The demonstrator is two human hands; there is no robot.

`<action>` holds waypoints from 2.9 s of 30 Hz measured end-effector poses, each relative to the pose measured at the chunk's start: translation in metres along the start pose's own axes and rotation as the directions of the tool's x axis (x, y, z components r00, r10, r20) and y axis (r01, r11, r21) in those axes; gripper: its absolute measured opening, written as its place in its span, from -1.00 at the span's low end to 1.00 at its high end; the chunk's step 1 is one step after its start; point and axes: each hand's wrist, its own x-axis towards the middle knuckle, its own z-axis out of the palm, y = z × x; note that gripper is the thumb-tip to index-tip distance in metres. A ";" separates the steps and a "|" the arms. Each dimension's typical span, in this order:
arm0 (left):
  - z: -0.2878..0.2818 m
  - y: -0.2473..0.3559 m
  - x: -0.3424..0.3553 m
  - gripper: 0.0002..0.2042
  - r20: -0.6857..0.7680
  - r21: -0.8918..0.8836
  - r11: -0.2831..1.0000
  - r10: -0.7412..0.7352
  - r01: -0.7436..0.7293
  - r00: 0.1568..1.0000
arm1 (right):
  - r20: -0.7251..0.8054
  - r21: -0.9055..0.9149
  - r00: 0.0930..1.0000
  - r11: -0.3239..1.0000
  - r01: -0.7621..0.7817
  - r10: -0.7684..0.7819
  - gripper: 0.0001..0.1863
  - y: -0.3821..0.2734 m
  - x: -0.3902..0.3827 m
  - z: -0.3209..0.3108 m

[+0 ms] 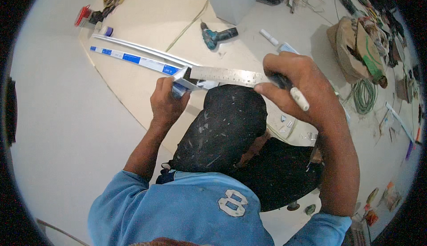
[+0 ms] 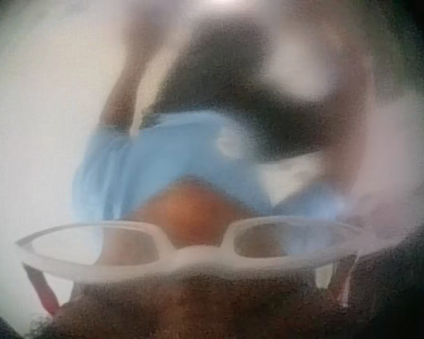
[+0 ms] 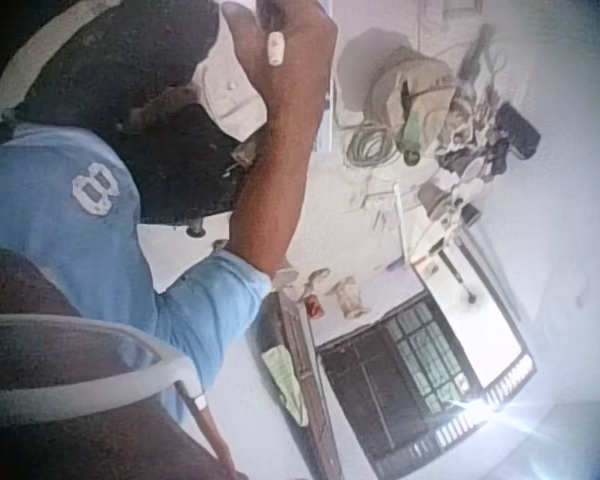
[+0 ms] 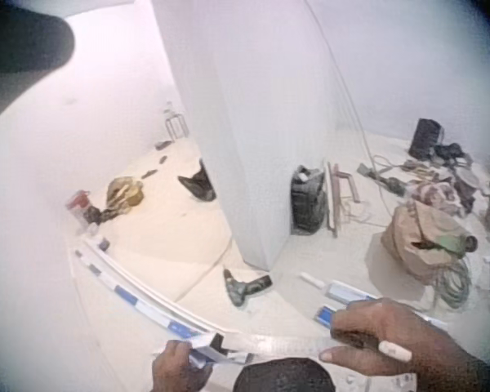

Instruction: The person measures and marks a metal profile using a ruler and marker, then secures it with pliers and cuts it with an angle grinder. The person repeats the cutting process on another section of the profile.

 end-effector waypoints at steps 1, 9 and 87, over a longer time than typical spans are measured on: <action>-0.005 -0.002 -0.005 -0.44 -0.030 -0.013 1.000 -0.005 0.005 1.000 | 0.030 -0.011 0.998 0.999 0.053 -0.053 -0.64 -0.014 0.000 -0.004; -0.002 0.002 -0.024 -0.44 -0.103 -0.030 0.998 -0.052 0.050 0.993 | 0.031 -0.263 0.993 0.958 0.116 -0.112 -0.66 -0.060 -0.011 -0.006; 0.019 0.008 -0.038 -0.43 -0.204 -0.149 0.989 -0.023 -0.008 0.979 | 0.162 -0.611 0.982 0.791 0.020 0.100 -0.70 -0.160 -0.031 -0.043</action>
